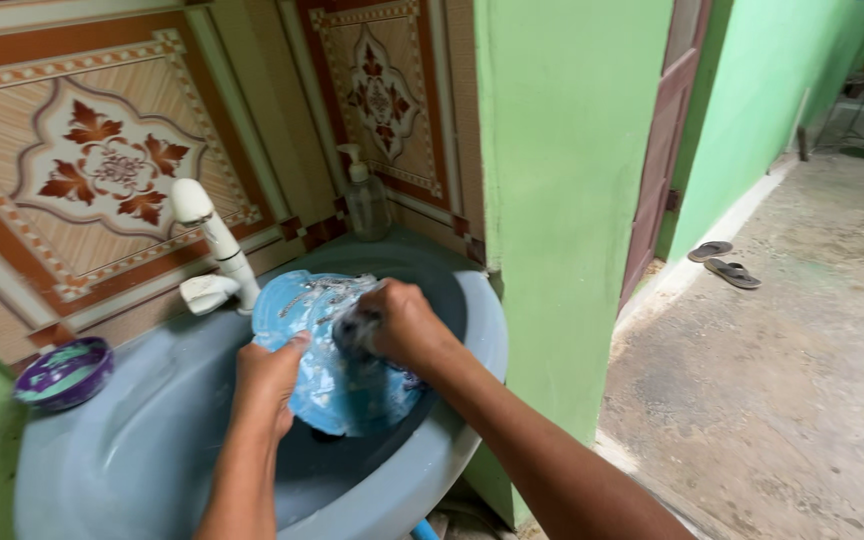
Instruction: The person scrubs a blue plastic washing machine agitator with a purple cloth under running water in a sink. They repeatedly rub the surface and rinse the item, keeping it in the sink throughout the clip.
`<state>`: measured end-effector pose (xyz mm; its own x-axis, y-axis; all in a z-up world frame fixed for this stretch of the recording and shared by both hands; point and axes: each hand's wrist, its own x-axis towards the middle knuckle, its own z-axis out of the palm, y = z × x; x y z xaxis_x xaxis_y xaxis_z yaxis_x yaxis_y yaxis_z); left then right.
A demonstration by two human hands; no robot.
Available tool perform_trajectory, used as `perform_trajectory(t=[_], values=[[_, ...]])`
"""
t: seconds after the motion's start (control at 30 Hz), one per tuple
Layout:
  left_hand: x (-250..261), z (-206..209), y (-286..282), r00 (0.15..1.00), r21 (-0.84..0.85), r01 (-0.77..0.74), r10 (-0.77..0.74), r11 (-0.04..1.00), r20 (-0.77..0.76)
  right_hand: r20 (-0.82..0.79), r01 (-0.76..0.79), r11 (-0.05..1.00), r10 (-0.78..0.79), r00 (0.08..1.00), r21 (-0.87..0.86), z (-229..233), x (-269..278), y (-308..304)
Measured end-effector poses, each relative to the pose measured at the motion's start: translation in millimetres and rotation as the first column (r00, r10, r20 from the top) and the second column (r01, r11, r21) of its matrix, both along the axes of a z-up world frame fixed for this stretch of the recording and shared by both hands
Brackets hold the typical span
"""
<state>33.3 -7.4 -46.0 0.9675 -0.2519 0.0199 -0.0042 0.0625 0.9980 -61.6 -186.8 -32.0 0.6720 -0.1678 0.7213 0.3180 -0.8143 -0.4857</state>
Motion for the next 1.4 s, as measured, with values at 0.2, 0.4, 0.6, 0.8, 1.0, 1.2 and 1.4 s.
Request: perform_trajectory(t=[0.2,0.4,0.6,0.8,1.0,1.2,1.4], values=[[-7.7,8.7,1.2,0.998,0.122,-0.065,0.061,0.990,0.030,-0.136,-0.028,1.000,0.029,0.990,0.014,12.7,-9.8,7.4],[-9.6,7.3,-0.9,0.999,0.006,-0.032,0.032,0.999,0.040,-0.138,0.043,0.999,-0.040,0.990,0.024,13.2,-7.0,5.5],[-8.3,10.0,0.0,0.998,0.130,-0.062,0.062,0.989,0.010,-0.162,0.059,0.995,-0.046,0.986,0.079,15.9,-4.4,4.1],[-9.7,9.7,-0.2,0.999,0.070,-0.048,0.047,0.996,0.017,-0.135,0.043,0.999,-0.039,0.990,0.033,12.7,-2.5,5.4],[-11.9,9.4,1.3,0.996,0.066,-0.053,0.048,0.996,0.073,-0.108,-0.026,0.998,0.021,0.994,-0.050,16.3,-5.9,8.6],[-7.7,6.1,0.1,0.995,0.128,-0.091,0.086,0.988,0.047,0.026,-0.072,0.995,0.074,0.997,-0.076,13.2,-1.9,8.0],[-8.7,9.5,1.7,0.998,0.122,-0.067,0.067,0.990,0.001,-0.011,0.005,0.997,-0.006,1.000,-0.073,9.4,-1.8,7.0]])
